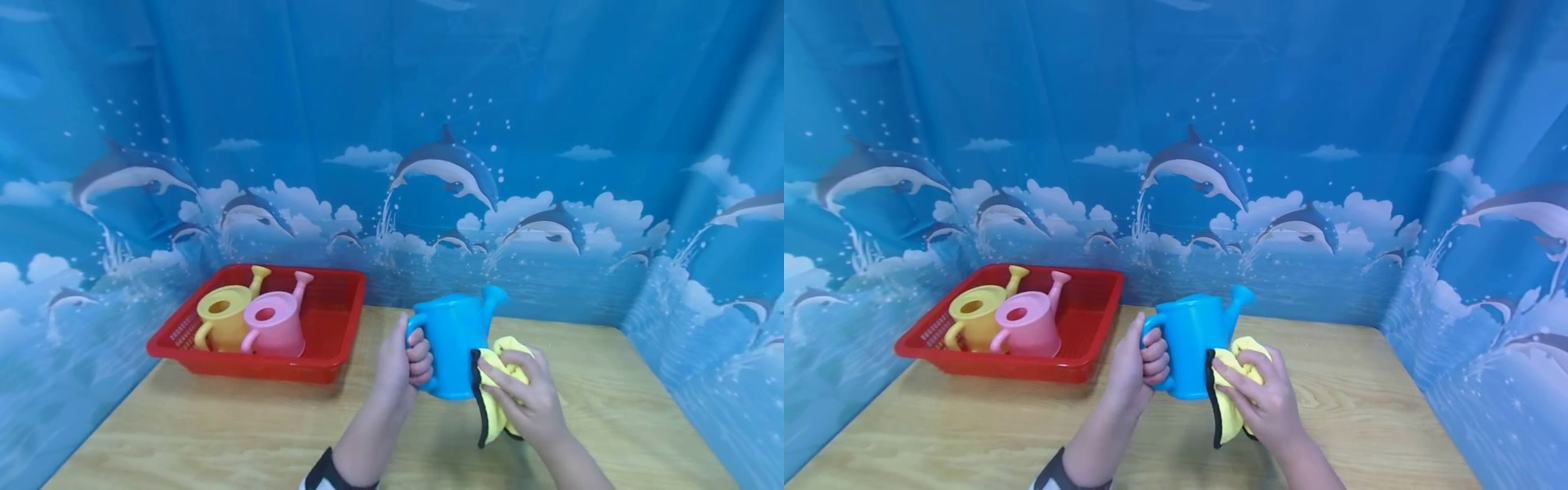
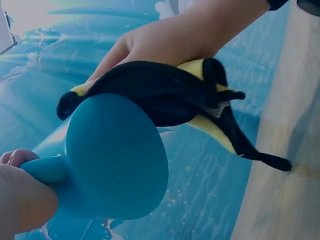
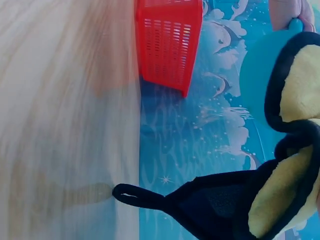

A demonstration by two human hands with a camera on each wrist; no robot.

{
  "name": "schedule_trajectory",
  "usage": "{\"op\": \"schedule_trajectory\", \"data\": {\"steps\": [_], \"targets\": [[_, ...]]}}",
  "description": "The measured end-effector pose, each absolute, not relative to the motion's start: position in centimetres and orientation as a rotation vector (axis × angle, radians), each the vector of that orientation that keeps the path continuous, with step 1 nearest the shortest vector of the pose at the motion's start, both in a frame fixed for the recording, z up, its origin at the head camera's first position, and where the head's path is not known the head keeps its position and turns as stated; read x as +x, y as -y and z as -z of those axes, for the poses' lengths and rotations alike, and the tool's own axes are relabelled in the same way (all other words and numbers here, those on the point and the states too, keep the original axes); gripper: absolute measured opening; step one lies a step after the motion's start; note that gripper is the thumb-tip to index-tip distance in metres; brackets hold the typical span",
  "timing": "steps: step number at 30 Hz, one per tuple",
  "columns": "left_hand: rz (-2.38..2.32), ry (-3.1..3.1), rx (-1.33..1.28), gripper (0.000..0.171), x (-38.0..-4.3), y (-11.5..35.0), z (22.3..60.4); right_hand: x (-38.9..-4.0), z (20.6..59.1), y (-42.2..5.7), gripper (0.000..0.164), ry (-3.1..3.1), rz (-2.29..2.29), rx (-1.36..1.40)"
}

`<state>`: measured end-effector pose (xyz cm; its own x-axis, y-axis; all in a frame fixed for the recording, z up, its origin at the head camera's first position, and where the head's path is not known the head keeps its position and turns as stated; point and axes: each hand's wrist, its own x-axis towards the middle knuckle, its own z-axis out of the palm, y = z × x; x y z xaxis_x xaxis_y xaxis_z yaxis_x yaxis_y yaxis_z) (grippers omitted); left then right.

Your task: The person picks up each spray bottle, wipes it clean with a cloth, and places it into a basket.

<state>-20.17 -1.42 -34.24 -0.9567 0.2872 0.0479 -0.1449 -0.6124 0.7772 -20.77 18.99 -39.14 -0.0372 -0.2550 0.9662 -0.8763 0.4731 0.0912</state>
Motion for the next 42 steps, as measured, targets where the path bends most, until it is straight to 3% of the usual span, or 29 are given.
{"op": "schedule_trajectory", "data": {"steps": [11, 21, 28, 42], "targets": [[-2.58, -1.183, 0.312, 0.05, -20.3, 1.9, 34.0, -20.7, 38.9, -18.7, 0.032, 1.549, -0.73, 0.991], [-2.416, -1.219, 0.373, 0.05, -18.8, -0.8, 34.9, -20.7, 38.4, -21.0, 0.032, 1.6, -0.778, 0.762], [-2.383, -1.22, 0.377, 0.05, -18.2, -1.8, 35.2, -20.7, 38.3, -21.6, 0.043, 1.611, -0.786, 0.578], [-2.556, -1.13, 0.341, 0.051, -19.4, 0.6, 34.3, -20.4, 39.4, -20.1, 0.036, 1.725, -0.812, 0.628]]}}
